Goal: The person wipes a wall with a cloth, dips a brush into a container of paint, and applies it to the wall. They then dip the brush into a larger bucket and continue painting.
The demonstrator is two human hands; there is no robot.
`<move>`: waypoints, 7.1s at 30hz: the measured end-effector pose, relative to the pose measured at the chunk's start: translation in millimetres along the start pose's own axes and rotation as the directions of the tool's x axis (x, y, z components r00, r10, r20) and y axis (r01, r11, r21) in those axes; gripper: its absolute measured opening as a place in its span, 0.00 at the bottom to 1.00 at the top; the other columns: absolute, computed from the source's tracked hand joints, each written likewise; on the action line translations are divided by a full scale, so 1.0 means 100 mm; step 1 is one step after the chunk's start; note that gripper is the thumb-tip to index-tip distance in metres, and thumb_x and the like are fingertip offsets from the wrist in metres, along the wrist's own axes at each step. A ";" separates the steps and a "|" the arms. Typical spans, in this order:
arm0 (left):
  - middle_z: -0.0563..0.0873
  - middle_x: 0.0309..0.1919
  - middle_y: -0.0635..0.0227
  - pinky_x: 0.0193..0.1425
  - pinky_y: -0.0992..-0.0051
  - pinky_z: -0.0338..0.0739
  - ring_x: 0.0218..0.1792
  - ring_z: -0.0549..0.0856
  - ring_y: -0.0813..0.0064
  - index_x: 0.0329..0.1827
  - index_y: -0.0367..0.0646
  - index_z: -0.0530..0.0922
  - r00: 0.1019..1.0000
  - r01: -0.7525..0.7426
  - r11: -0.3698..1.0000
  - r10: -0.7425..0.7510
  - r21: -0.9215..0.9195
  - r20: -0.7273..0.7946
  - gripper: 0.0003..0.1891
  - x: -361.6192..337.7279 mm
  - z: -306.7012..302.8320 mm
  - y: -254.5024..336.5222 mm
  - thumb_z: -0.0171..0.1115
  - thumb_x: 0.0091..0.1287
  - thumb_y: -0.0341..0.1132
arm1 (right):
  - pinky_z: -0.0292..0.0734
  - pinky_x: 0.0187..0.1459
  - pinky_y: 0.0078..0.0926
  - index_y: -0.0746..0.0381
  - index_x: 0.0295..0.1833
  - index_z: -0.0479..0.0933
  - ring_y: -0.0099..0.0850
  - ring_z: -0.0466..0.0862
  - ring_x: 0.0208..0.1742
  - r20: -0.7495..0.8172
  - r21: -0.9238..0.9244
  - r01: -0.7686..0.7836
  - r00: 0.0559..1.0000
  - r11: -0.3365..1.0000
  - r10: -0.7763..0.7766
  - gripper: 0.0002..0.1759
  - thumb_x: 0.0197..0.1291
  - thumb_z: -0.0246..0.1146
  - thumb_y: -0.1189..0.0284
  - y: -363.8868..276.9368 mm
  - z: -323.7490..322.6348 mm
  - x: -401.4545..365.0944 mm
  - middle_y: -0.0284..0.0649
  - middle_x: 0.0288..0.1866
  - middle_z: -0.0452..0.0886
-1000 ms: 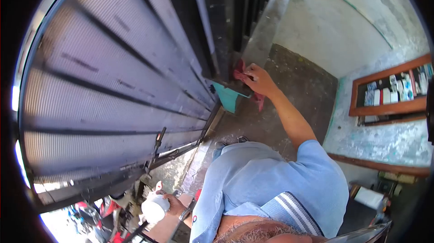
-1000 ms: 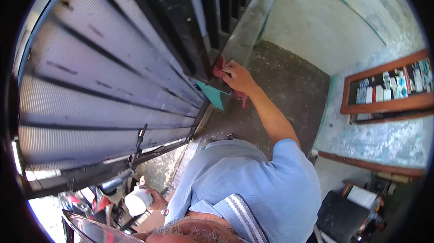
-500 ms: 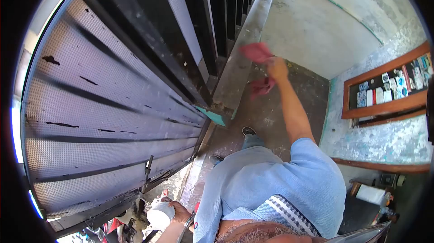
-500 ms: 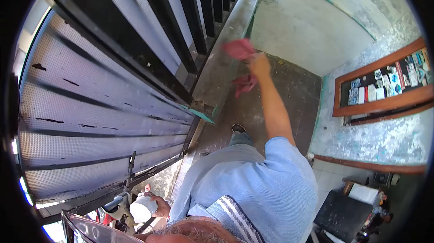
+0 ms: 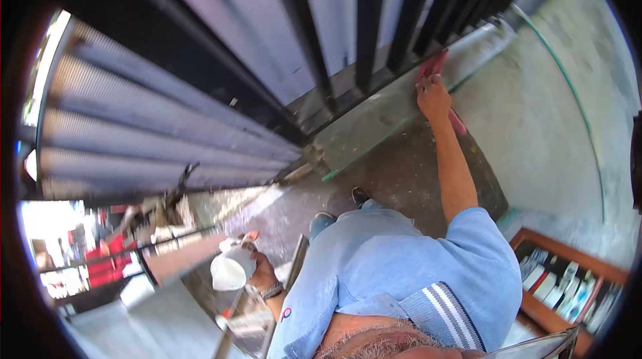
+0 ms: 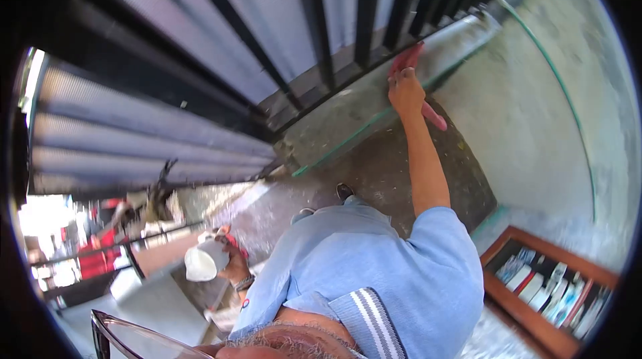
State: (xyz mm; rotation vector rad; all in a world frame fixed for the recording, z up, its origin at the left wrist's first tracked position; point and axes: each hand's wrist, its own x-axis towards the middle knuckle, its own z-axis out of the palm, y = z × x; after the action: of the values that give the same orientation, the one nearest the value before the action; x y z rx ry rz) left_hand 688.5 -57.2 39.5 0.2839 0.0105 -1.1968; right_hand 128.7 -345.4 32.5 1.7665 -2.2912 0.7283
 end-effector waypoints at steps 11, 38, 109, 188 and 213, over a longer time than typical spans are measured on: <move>0.63 0.74 0.56 0.52 0.55 0.80 0.63 0.73 0.59 0.75 0.53 0.61 0.997 -0.076 0.975 0.069 -0.208 -0.042 0.31 -1.40 -0.24 -0.54 0.54 0.71 0.50 | 0.77 0.46 0.31 0.62 0.40 0.82 0.38 0.82 0.41 0.252 0.836 0.305 0.523 0.455 -0.814 0.10 0.62 0.63 0.67 -1.50 -0.32 -1.17 0.43 0.44 0.81; 0.59 0.73 0.55 0.48 0.54 0.81 0.63 0.73 0.54 0.72 0.51 0.65 0.899 -0.431 0.854 0.434 -0.291 -0.056 0.30 -4.19 -0.36 -1.49 0.60 0.68 0.46 | 0.80 0.49 0.45 0.58 0.44 0.84 0.47 0.84 0.48 0.189 0.456 0.534 0.724 0.712 -0.664 0.16 0.58 0.57 0.61 -1.64 -0.25 -0.75 0.48 0.43 0.85; 0.62 0.70 0.59 0.49 0.52 0.80 0.62 0.74 0.57 0.71 0.46 0.65 0.641 -0.737 0.549 0.752 -0.395 -0.152 0.28 -6.37 -0.48 -3.09 0.54 0.71 0.46 | 0.75 0.47 0.26 0.62 0.48 0.76 0.25 0.80 0.42 0.536 0.819 -0.536 0.585 0.206 -0.608 0.10 0.62 0.61 0.72 0.02 -1.32 -0.93 0.34 0.41 0.80; 0.67 0.71 0.53 0.44 0.58 0.80 0.60 0.77 0.49 0.66 0.48 0.72 0.755 -0.655 0.684 0.608 -0.322 -0.243 0.30 -1.06 -0.79 0.98 0.55 0.67 0.56 | 0.72 0.63 0.36 0.66 0.63 0.75 0.44 0.79 0.63 0.494 0.868 0.368 -0.568 0.333 -0.658 0.29 0.59 0.66 0.62 -5.24 1.32 -2.61 0.53 0.60 0.79; 0.63 0.72 0.52 0.45 0.55 0.81 0.60 0.78 0.50 0.71 0.48 0.67 0.726 -0.686 0.659 0.653 -0.310 -0.216 0.29 0.28 -0.81 2.74 0.55 0.70 0.51 | 0.72 0.63 0.41 0.59 0.67 0.72 0.47 0.77 0.63 0.283 0.925 0.372 -0.538 0.078 -0.794 0.29 0.61 0.64 0.62 -8.42 1.49 -3.44 0.52 0.65 0.75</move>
State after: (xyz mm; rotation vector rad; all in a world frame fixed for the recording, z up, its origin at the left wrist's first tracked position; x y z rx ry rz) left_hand 961.6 27.1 15.0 -0.0124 0.1937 -0.4106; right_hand 1047.1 -272.8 -2.5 3.8218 0.1804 -0.6213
